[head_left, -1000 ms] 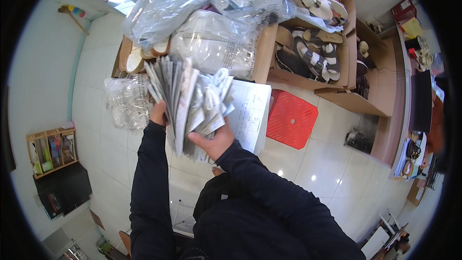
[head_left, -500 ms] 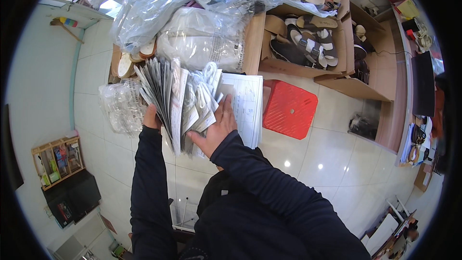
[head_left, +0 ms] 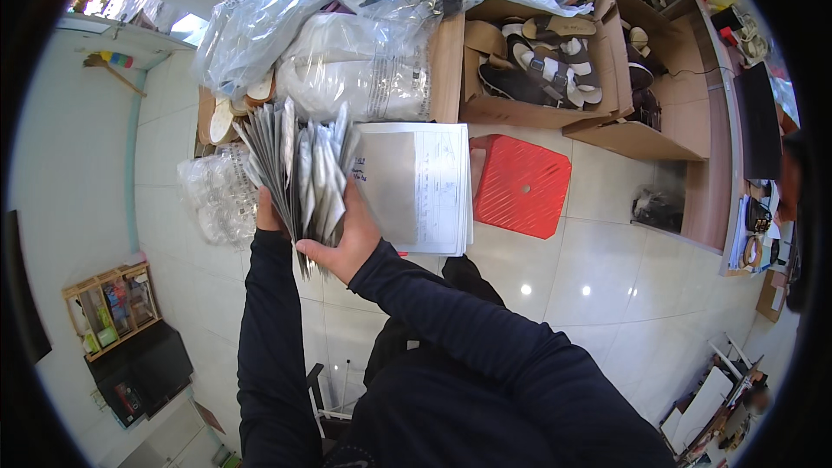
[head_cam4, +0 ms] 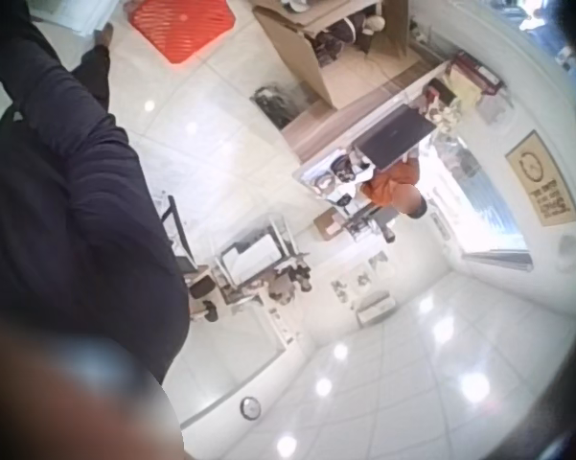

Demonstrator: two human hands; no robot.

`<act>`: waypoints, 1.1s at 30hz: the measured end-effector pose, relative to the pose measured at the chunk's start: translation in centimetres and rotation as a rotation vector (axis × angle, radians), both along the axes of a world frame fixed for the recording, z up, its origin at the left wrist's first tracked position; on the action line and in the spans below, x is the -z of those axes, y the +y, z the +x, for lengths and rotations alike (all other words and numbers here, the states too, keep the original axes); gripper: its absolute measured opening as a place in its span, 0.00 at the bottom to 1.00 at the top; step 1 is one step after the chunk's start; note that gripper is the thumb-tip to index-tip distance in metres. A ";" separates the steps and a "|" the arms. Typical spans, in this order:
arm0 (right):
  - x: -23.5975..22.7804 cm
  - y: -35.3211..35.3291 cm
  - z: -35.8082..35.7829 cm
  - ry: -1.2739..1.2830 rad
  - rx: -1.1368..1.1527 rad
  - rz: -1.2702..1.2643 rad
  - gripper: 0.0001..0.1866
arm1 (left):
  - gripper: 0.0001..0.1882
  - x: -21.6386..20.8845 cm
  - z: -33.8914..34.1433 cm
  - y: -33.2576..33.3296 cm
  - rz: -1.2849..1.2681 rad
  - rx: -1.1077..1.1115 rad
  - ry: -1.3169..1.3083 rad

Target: The person stamps multiple documents and small plastic-wrapped items on a red stool and then on a wooden table. They use a blue handheld stamp to mark each item and place the stamped items into separate piles.

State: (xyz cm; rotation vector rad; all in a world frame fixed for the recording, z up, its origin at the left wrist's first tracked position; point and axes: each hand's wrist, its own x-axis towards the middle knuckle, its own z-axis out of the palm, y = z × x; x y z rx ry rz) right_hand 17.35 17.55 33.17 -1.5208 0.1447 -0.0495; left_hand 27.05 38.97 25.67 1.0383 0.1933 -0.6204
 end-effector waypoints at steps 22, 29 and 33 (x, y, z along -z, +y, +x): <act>2.9 3.3 0.4 -0.103 -0.029 0.431 0.58 | 0.30 1.7 -3.0 3.7 0.438 -0.076 -0.178; 0.8 3.2 -1.9 -0.139 -0.150 0.376 0.58 | 0.32 -0.7 -7.5 4.8 0.477 -0.248 -0.157; -0.2 3.5 -2.3 -0.220 -0.200 0.339 0.61 | 0.33 -3.0 -9.6 5.4 0.493 -0.327 -0.139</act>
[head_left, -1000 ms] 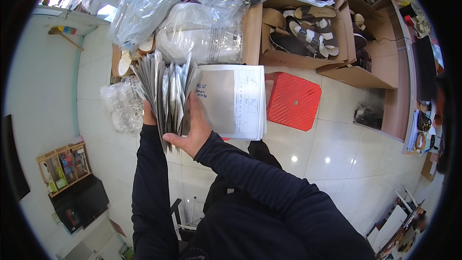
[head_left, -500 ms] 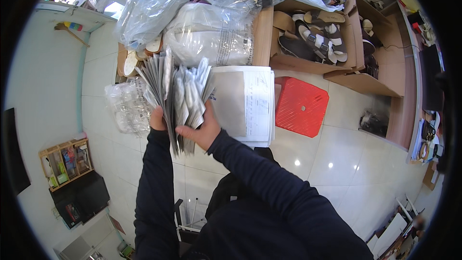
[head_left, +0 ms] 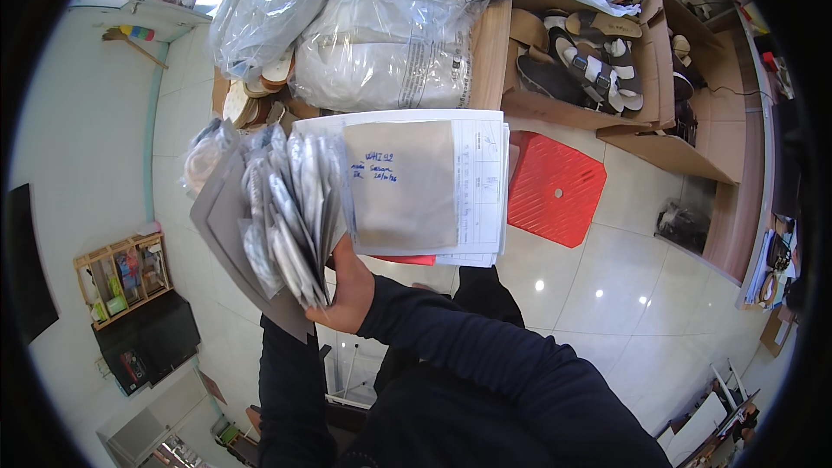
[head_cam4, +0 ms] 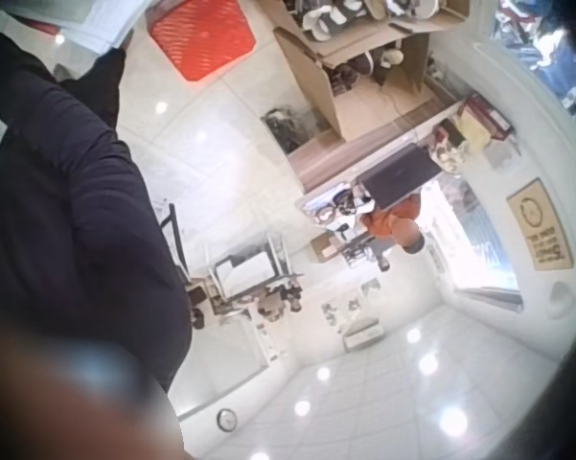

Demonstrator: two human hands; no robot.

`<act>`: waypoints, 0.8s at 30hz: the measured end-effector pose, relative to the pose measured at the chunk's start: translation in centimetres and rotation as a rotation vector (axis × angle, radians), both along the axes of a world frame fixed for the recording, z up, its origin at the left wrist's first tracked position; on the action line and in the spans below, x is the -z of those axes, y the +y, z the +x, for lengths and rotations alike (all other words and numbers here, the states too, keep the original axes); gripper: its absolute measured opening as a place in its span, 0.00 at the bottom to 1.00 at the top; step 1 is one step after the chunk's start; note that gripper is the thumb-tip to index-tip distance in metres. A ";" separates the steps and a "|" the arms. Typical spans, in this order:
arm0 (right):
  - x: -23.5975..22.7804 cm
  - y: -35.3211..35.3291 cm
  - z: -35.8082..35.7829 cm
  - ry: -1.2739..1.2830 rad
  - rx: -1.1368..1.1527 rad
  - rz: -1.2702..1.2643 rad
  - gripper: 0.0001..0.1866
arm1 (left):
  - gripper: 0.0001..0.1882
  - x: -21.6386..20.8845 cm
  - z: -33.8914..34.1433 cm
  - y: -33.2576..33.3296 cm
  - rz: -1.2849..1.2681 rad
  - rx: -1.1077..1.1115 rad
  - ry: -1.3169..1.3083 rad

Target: The person stamps multiple documents and small plastic-wrapped items on a red stool and then on a wooden table. They use a blue handheld stamp to mark each item and place the stamped items into separate piles.

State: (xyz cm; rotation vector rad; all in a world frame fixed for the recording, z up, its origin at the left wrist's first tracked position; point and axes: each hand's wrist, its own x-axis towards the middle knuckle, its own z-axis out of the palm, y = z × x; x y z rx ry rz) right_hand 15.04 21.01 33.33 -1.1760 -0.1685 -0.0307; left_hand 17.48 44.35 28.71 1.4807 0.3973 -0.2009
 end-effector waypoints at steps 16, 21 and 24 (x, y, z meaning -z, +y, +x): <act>-5.4 2.5 -0.8 -0.129 -0.155 -0.175 0.45 | 0.41 -8.5 -5.2 -0.1 0.020 -0.253 -0.125; -6.8 5.8 -2.1 -0.082 -0.732 -0.282 0.25 | 0.44 -11.0 -9.4 1.5 0.137 -0.381 -0.249; -5.9 11.3 -4.9 -0.166 -0.614 -0.192 0.18 | 0.46 -12.7 -14.0 4.4 0.168 -0.667 -0.459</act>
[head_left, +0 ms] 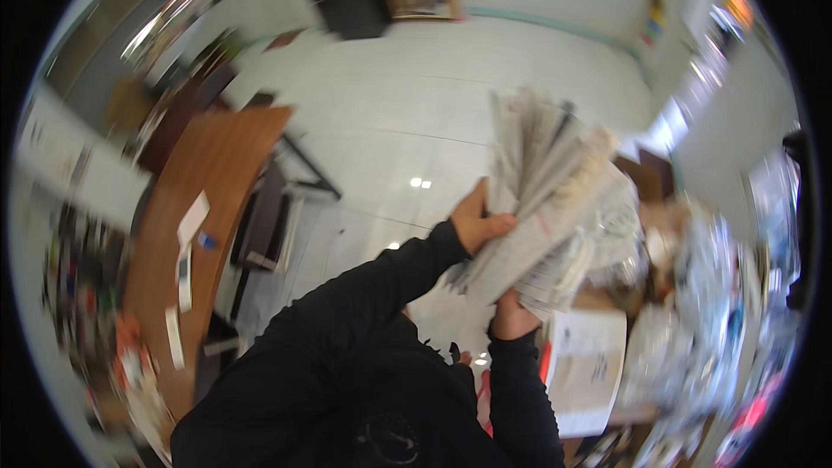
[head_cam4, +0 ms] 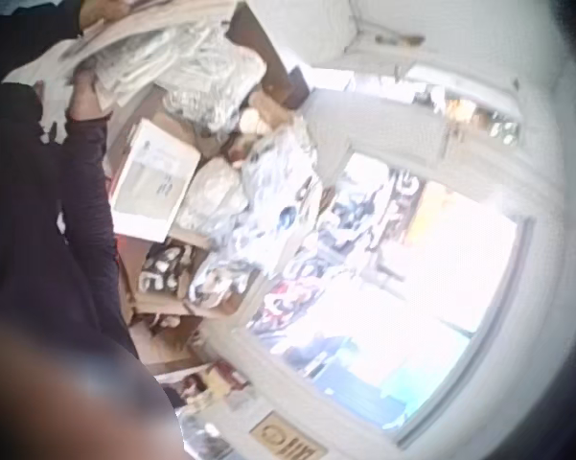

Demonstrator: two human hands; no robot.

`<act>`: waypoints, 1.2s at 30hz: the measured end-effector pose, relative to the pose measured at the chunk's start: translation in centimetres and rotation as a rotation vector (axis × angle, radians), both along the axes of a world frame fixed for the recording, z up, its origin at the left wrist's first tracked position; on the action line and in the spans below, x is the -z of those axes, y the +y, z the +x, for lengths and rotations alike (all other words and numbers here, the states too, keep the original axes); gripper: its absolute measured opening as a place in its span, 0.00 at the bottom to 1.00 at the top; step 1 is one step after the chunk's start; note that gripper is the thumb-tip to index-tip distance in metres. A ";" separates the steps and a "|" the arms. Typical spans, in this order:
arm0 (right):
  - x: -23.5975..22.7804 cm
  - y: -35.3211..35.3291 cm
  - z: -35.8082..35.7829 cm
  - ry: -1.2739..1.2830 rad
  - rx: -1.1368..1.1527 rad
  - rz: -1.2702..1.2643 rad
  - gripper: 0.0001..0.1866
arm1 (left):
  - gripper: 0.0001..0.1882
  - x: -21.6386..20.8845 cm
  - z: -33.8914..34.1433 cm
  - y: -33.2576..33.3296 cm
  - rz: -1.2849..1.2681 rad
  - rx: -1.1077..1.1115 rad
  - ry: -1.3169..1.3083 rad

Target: The person stamps multiple documents and small plastic-wrapped items on a red stool and then on a wooden table. They use a blue handheld stamp to mark each item and place the stamped items into separate piles.

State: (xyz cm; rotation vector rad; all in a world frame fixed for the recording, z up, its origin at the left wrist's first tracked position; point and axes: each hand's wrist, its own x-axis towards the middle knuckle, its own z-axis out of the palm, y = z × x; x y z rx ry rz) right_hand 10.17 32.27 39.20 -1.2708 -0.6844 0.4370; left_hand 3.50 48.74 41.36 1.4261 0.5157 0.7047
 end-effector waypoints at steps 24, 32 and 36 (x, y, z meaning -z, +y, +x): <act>11.3 57.8 -48.2 0.786 -1.603 -0.583 0.27 | 0.57 5.6 -56.9 32.9 -0.281 -1.809 0.683; 18.8 77.5 -63.5 0.985 -1.753 -0.843 0.27 | 0.58 12.4 -68.1 49.2 -0.433 -2.100 0.875; 20.6 82.0 -66.5 0.817 -1.738 -1.027 0.26 | 0.58 13.8 -70.2 52.3 -0.534 -2.113 0.930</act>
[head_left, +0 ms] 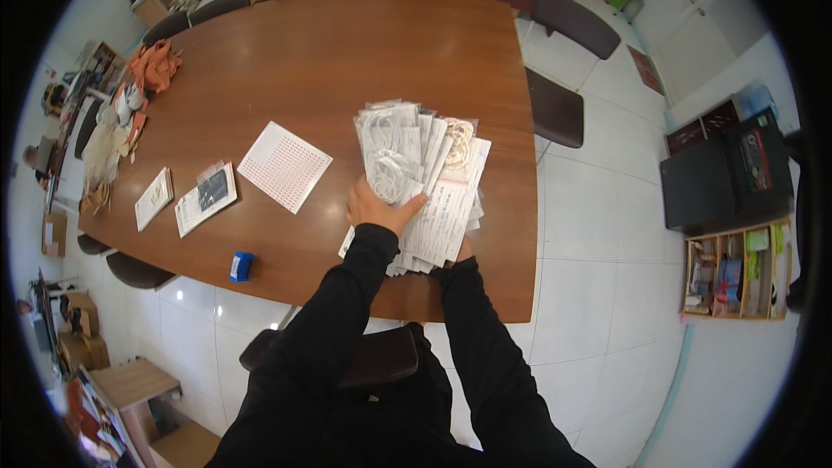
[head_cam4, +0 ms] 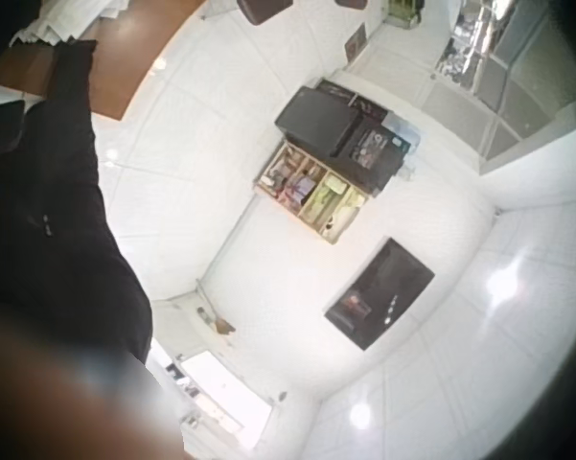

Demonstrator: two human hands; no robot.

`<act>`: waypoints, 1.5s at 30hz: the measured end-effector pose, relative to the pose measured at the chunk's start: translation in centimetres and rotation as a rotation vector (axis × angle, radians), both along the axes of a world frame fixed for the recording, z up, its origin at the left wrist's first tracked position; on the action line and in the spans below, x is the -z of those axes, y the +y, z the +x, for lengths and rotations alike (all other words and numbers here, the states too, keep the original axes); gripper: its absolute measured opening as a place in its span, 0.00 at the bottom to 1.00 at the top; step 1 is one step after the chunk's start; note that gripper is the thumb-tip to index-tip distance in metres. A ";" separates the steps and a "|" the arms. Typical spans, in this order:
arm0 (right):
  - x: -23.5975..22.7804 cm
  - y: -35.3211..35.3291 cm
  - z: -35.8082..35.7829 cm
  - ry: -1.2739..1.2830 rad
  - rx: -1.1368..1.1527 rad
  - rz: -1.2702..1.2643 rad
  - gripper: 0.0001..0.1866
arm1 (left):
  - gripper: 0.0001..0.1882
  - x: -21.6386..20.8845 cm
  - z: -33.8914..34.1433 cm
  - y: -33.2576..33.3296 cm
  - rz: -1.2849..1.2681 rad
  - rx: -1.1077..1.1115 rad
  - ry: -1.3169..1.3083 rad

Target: The person stamps multiple documents and small plastic-wrapped items on a red stool and then on a wooden table. They use a blue handheld stamp to mark each item and place the stamped items into separate piles.

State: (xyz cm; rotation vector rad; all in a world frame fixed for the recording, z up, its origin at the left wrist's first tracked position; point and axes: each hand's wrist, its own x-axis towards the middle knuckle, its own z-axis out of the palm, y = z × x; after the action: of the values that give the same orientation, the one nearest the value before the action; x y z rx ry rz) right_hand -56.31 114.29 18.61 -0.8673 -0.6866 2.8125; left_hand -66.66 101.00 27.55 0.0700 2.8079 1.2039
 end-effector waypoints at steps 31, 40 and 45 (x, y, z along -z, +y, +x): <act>-14.8 -15.0 -4.0 0.055 -0.306 1.821 0.15 | 0.49 0.6 3.6 -22.3 -0.381 0.570 0.123; -9.7 -20.9 -1.2 -0.382 -0.871 2.193 0.38 | 0.28 -1.1 -6.7 -18.3 -0.599 0.643 -0.005; -9.0 -22.3 -1.0 -0.519 -0.952 2.172 0.40 | 0.36 -0.4 -12.0 -22.4 -0.717 0.627 -0.023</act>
State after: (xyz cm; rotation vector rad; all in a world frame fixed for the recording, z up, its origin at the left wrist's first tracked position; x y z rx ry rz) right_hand -57.35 91.97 27.62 -0.5234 -3.3361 0.3396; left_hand -78.61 78.64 27.92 0.7892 2.6754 0.0581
